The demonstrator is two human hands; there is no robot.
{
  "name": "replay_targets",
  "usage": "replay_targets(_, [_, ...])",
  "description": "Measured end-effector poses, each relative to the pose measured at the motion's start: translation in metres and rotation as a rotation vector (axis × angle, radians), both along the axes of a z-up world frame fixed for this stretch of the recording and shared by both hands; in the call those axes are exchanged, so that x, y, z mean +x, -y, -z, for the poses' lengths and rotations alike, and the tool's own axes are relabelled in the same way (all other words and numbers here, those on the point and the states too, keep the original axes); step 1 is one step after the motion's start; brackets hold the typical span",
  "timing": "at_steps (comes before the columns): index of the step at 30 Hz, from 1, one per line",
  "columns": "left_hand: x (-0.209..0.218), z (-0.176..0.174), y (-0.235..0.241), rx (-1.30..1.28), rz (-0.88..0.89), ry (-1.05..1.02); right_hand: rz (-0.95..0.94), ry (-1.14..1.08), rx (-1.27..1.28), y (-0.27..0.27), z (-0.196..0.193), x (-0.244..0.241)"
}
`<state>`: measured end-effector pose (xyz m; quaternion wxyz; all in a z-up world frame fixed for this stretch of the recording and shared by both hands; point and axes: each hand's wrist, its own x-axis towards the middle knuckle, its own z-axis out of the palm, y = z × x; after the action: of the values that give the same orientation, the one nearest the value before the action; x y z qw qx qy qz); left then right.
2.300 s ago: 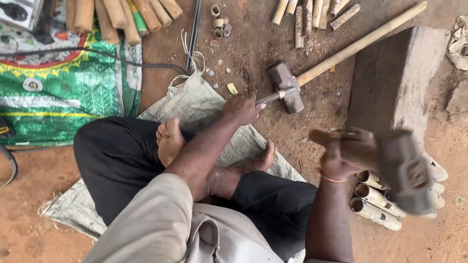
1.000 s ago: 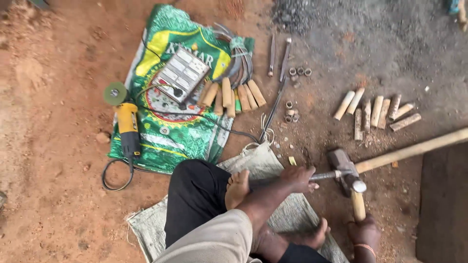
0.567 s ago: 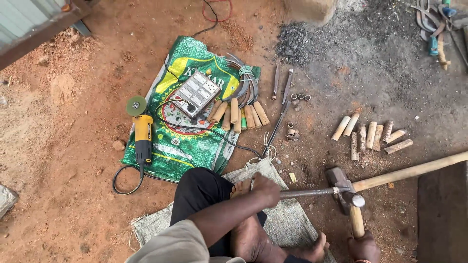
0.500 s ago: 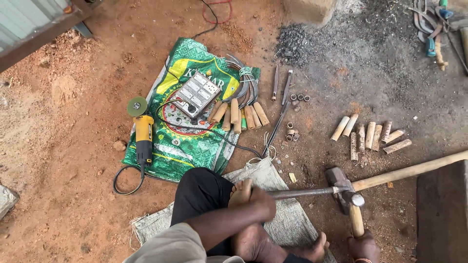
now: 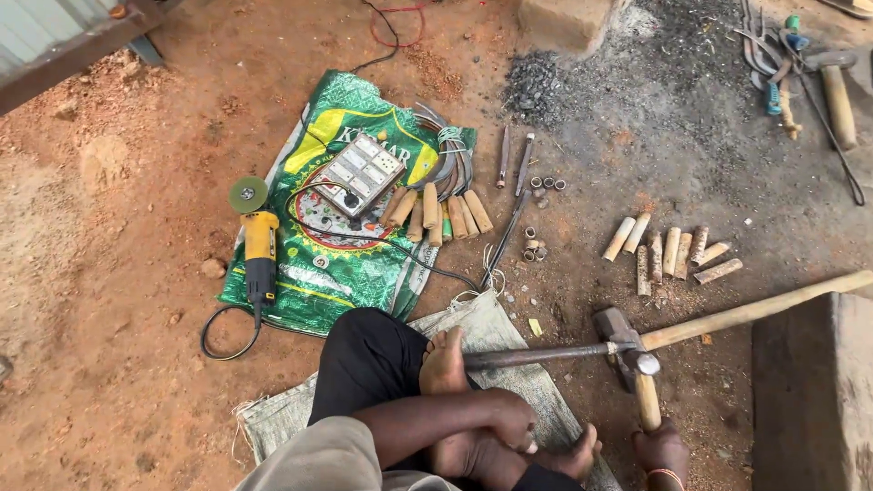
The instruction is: The person is using a hammer to strike a metal rod to shape it or prepare it for manufacturing.
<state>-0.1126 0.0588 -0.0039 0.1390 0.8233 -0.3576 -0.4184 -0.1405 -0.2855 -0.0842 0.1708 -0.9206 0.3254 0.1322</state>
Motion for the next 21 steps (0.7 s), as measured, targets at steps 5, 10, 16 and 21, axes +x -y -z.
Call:
replay_targets(5, [0.029,0.007,0.003,-0.172,-0.121,0.005,-0.023,-0.052,0.022,0.007,0.009,0.012])
replay_targets(10, [0.028,0.011,0.005,-0.151,-0.277,0.031,-0.004,-0.15,0.015,0.001,-0.01,0.011])
replay_targets(16, [0.015,-0.007,0.008,-0.062,-0.149,0.052,0.019,-0.12,0.065,-0.004,-0.019,0.007])
replay_targets(21, [0.02,-0.012,0.007,-0.037,-0.046,0.125,-0.008,-0.151,0.026,0.004,-0.009,0.013])
